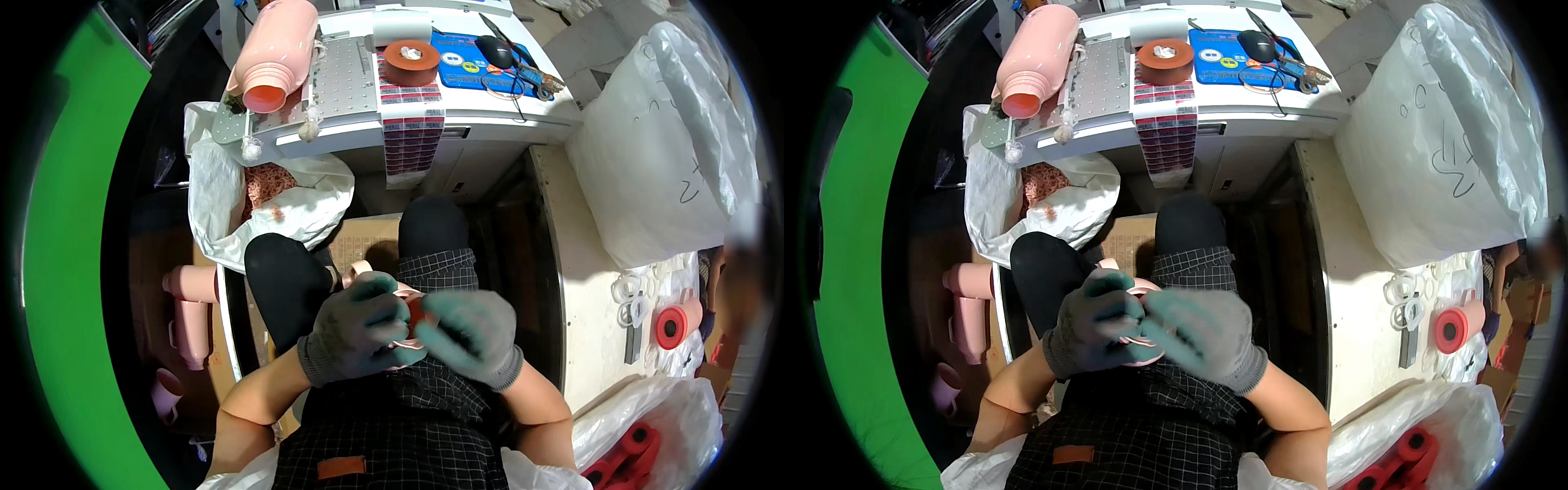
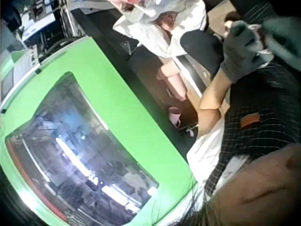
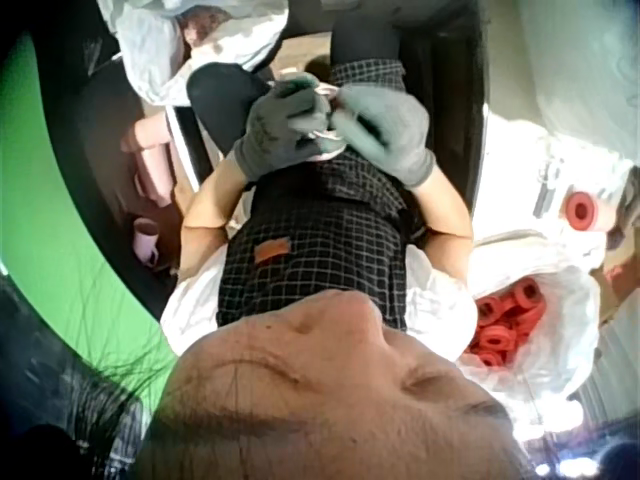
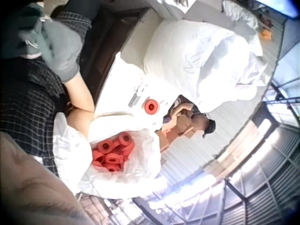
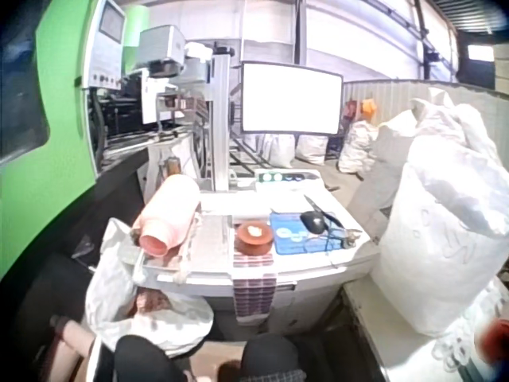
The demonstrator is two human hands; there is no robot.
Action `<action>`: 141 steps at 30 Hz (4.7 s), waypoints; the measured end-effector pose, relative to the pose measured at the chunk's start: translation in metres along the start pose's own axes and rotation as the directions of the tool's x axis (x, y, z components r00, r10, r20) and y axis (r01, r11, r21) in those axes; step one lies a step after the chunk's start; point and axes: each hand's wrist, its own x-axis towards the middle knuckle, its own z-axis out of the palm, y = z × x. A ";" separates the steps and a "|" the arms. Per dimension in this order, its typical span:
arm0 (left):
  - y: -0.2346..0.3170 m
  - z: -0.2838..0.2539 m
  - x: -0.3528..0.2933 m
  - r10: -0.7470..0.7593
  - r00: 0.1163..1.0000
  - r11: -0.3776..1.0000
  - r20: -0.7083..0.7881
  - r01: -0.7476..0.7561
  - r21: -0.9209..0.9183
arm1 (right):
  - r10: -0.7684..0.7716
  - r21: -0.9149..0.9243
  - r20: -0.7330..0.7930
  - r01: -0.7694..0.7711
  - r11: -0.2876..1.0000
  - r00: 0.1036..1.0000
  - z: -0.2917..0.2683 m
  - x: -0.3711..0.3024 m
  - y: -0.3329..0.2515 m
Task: The person assembles pink plastic pitchers by inserting a white circular seal into the opening and screwing on a red lid. The person handles the pitchers one at a time, placing the finished units into a cardboard box.
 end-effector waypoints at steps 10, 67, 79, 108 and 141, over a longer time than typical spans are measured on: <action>-0.006 -0.009 0.000 -0.004 0.999 0.999 0.035 0.005 -0.041 | -0.183 -0.206 0.246 0.236 0.950 0.952 -0.007 0.009 -0.013; -0.022 0.027 0.055 0.033 0.986 0.985 -0.162 -0.060 -0.161 | 0.803 0.824 0.398 -0.558 -0.101 0.443 -0.041 -0.146 0.015; -0.225 0.042 0.207 -0.354 0.909 0.873 -0.219 0.405 0.273 | 0.579 0.230 -0.419 -0.535 0.813 0.699 -0.001 -0.138 0.034; -0.219 0.043 0.203 -0.353 0.898 0.876 -0.263 0.416 0.244 | 0.544 0.190 -0.433 -0.517 0.834 0.718 0.008 -0.134 0.030; -0.073 0.070 0.090 -0.417 0.834 0.899 -0.361 0.319 -0.300 | 0.208 -0.414 -0.360 -0.355 0.838 0.909 0.022 -0.144 0.033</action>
